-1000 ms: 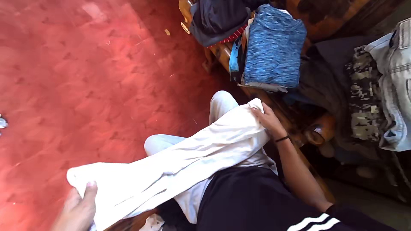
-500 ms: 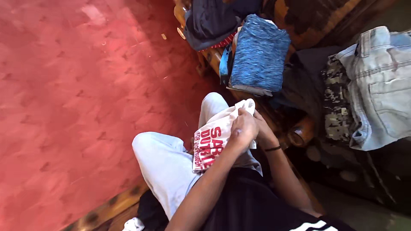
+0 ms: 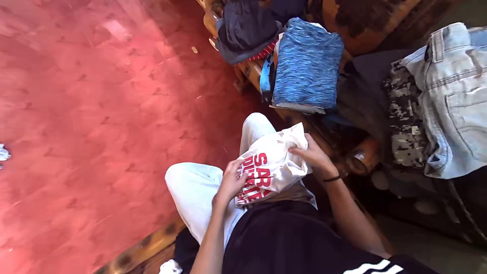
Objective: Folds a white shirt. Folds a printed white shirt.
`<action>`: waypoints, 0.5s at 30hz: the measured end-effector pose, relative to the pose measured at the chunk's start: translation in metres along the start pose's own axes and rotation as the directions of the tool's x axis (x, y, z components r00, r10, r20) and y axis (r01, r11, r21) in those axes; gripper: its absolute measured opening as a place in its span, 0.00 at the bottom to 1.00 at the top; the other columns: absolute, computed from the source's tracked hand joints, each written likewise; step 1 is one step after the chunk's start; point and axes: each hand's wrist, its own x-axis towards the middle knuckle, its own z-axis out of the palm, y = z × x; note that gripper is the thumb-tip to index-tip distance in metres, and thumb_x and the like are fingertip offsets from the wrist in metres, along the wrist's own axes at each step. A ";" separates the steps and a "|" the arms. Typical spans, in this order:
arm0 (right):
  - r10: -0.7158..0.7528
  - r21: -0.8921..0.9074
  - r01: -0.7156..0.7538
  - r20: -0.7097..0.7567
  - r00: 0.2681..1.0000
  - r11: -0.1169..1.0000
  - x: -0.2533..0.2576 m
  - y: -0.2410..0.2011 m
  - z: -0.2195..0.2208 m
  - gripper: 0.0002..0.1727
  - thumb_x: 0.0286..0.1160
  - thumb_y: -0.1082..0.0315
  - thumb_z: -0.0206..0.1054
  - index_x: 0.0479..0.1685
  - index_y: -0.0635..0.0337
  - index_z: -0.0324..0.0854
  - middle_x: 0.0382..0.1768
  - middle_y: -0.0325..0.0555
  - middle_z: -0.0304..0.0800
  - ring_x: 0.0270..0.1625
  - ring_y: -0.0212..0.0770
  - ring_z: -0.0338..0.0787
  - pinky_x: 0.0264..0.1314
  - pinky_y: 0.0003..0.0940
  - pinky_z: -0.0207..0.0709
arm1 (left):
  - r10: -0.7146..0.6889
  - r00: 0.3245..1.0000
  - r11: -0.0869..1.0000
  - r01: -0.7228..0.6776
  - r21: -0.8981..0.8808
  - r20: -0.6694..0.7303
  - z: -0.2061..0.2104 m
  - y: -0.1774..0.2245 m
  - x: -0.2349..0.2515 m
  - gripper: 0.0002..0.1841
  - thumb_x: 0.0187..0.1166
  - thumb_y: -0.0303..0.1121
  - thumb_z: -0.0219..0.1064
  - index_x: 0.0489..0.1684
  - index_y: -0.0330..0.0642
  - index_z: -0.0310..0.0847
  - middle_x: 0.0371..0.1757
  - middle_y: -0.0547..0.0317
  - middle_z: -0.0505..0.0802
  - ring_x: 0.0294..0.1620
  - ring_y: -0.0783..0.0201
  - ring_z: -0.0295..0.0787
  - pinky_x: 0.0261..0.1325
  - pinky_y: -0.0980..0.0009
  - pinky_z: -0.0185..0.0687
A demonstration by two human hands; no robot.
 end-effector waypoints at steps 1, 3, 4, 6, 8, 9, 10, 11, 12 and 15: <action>-0.014 -0.028 0.014 0.001 1.000 1.000 -0.001 -0.001 -0.002 0.43 0.70 0.57 0.79 0.86 0.49 0.62 0.63 0.58 0.87 0.57 0.54 0.90 0.57 0.57 0.85 | 0.061 0.998 0.998 -0.061 -0.010 -0.007 0.008 -0.002 0.002 0.25 0.83 0.33 0.65 0.80 0.39 0.74 0.83 0.40 0.74 0.83 0.44 0.71 0.82 0.44 0.68; -0.036 -0.105 0.029 -0.067 0.997 0.994 -0.011 -0.006 -0.004 0.39 0.77 0.53 0.74 0.86 0.49 0.62 0.66 0.59 0.86 0.60 0.56 0.90 0.60 0.60 0.84 | 0.201 0.977 0.980 -0.199 0.030 -0.073 0.023 0.008 0.011 0.24 0.83 0.35 0.65 0.79 0.43 0.77 0.84 0.45 0.75 0.84 0.44 0.69 0.80 0.37 0.65; -0.067 -0.161 0.044 -0.140 0.988 0.986 -0.019 -0.008 -0.003 0.40 0.78 0.49 0.72 0.87 0.51 0.61 0.67 0.60 0.85 0.62 0.57 0.89 0.61 0.61 0.83 | 0.270 0.958 0.961 -0.262 0.088 -0.097 0.028 0.018 0.019 0.24 0.83 0.37 0.65 0.78 0.43 0.78 0.83 0.45 0.77 0.83 0.43 0.71 0.79 0.36 0.66; -0.142 -0.256 0.071 -0.272 0.952 0.964 -0.040 -0.012 0.003 0.46 0.73 0.43 0.74 0.88 0.54 0.60 0.71 0.61 0.81 0.68 0.59 0.86 0.66 0.62 0.81 | 0.375 0.924 0.915 -0.356 0.189 -0.073 0.031 0.044 0.035 0.23 0.83 0.39 0.66 0.74 0.39 0.79 0.77 0.43 0.82 0.79 0.43 0.76 0.77 0.39 0.71; -0.172 -0.358 0.060 -0.289 0.942 0.932 -0.064 -0.017 0.014 0.49 0.64 0.41 0.79 0.83 0.59 0.66 0.70 0.63 0.81 0.70 0.59 0.84 0.69 0.60 0.80 | 0.384 0.923 0.889 -0.376 0.262 0.023 0.032 0.069 0.052 0.26 0.82 0.42 0.68 0.75 0.37 0.78 0.73 0.39 0.84 0.74 0.39 0.79 0.72 0.37 0.73; -0.143 -0.410 0.018 -0.275 0.951 0.912 -0.073 -0.016 0.022 0.49 0.61 0.39 0.80 0.81 0.59 0.70 0.68 0.63 0.82 0.69 0.60 0.84 0.69 0.60 0.79 | 0.372 0.925 0.882 -0.377 0.283 0.072 0.034 0.075 0.062 0.27 0.82 0.43 0.69 0.75 0.36 0.77 0.70 0.36 0.84 0.71 0.37 0.80 0.69 0.37 0.75; -0.099 -0.436 -0.029 -0.268 0.958 0.900 -0.079 -0.014 0.031 0.48 0.60 0.38 0.79 0.79 0.60 0.73 0.68 0.64 0.82 0.69 0.61 0.83 0.71 0.60 0.77 | 0.365 0.924 0.879 -0.383 0.285 0.113 0.035 0.078 0.072 0.27 0.81 0.44 0.70 0.73 0.35 0.79 0.65 0.34 0.84 0.67 0.36 0.82 0.66 0.37 0.77; -0.063 -0.433 -0.067 -0.279 0.958 0.899 -0.079 -0.009 0.039 0.44 0.62 0.39 0.78 0.74 0.62 0.77 0.66 0.65 0.83 0.68 0.62 0.84 0.72 0.59 0.76 | 0.360 0.918 0.881 -0.393 0.264 0.165 0.033 0.080 0.080 0.24 0.82 0.44 0.70 0.67 0.34 0.81 0.60 0.33 0.86 0.61 0.35 0.85 0.63 0.37 0.80; -0.041 -0.405 -0.092 -0.307 0.951 0.910 -0.077 -0.003 0.046 0.38 0.65 0.44 0.78 0.69 0.64 0.81 0.63 0.66 0.85 0.66 0.61 0.85 0.71 0.58 0.76 | 0.371 0.903 0.880 -0.416 0.227 0.217 0.031 0.079 0.087 0.20 0.82 0.42 0.70 0.59 0.33 0.84 0.53 0.34 0.90 0.55 0.37 0.89 0.59 0.37 0.82; -0.062 -0.239 -0.041 -0.408 0.911 0.970 -0.071 0.011 0.045 0.21 0.66 0.62 0.76 0.52 0.69 0.85 0.45 0.59 0.87 0.45 0.50 0.86 0.53 0.48 0.81 | 0.406 0.881 0.879 -0.449 0.159 0.245 0.013 0.082 0.082 0.13 0.86 0.38 0.66 0.39 0.36 0.84 0.36 0.42 0.89 0.38 0.43 0.89 0.44 0.40 0.83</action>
